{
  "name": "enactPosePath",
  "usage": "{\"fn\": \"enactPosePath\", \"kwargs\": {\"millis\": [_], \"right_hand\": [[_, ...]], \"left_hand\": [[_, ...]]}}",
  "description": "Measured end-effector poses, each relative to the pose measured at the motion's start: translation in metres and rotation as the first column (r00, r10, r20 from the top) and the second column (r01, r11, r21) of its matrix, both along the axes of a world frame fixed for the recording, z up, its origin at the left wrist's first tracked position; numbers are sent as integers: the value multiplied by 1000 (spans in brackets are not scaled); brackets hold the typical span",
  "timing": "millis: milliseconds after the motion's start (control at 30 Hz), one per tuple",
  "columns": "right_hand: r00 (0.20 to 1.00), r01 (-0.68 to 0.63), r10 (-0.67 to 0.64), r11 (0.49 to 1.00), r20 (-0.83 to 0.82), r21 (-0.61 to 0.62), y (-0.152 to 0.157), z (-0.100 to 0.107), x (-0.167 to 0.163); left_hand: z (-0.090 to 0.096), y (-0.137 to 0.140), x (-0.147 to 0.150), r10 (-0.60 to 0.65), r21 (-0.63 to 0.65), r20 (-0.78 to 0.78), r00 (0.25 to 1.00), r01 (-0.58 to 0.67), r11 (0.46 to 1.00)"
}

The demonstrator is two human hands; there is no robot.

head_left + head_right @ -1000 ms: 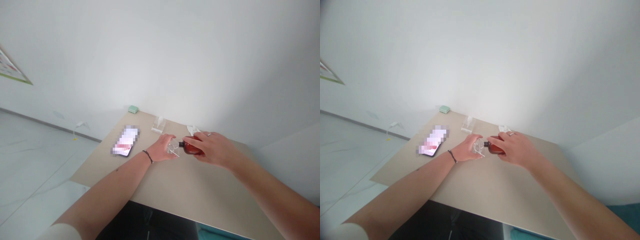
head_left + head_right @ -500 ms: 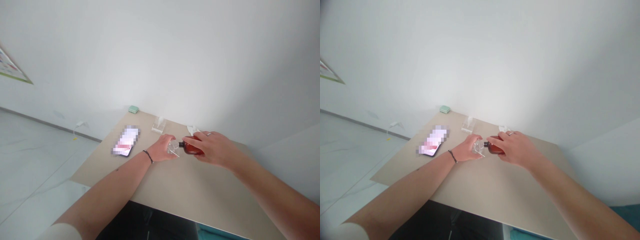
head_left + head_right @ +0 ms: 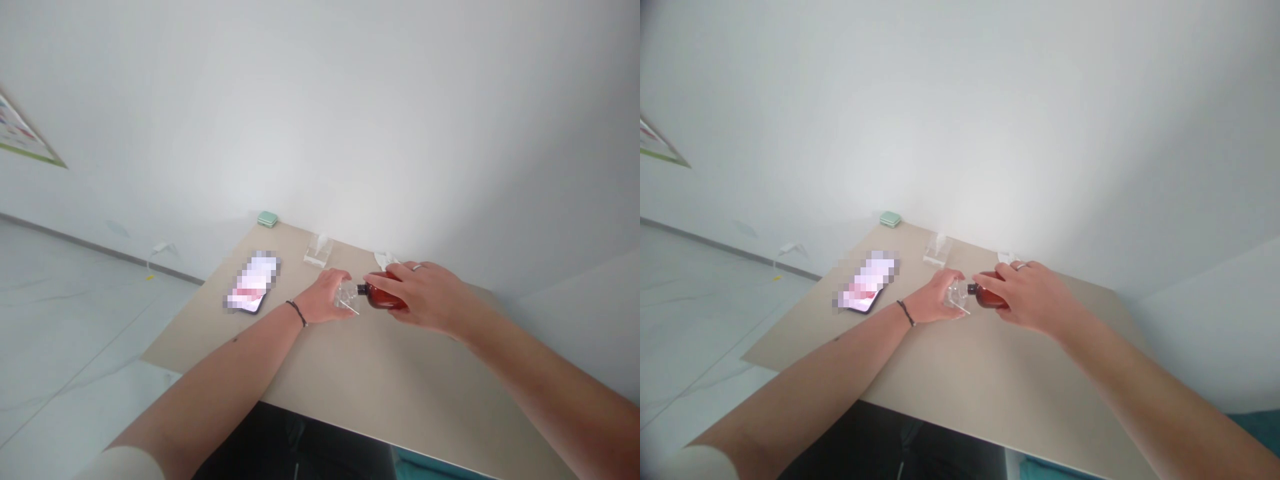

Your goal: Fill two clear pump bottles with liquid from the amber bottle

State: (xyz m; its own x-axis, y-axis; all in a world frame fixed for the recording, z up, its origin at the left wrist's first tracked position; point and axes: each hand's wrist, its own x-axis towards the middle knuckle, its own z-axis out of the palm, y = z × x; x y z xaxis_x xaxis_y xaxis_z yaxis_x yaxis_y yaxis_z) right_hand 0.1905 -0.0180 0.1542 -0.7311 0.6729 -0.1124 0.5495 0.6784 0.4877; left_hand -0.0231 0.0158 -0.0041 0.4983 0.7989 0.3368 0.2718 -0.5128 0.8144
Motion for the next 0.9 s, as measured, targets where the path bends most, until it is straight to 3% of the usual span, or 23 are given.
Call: {"fn": "enactPosePath", "kwargs": {"millis": [900], "right_hand": [[994, -89, 86, 995, 65, 48, 5, 9, -12]], "left_hand": [[0, 2, -2, 0, -34, 24, 1000, 1, 999]]}}
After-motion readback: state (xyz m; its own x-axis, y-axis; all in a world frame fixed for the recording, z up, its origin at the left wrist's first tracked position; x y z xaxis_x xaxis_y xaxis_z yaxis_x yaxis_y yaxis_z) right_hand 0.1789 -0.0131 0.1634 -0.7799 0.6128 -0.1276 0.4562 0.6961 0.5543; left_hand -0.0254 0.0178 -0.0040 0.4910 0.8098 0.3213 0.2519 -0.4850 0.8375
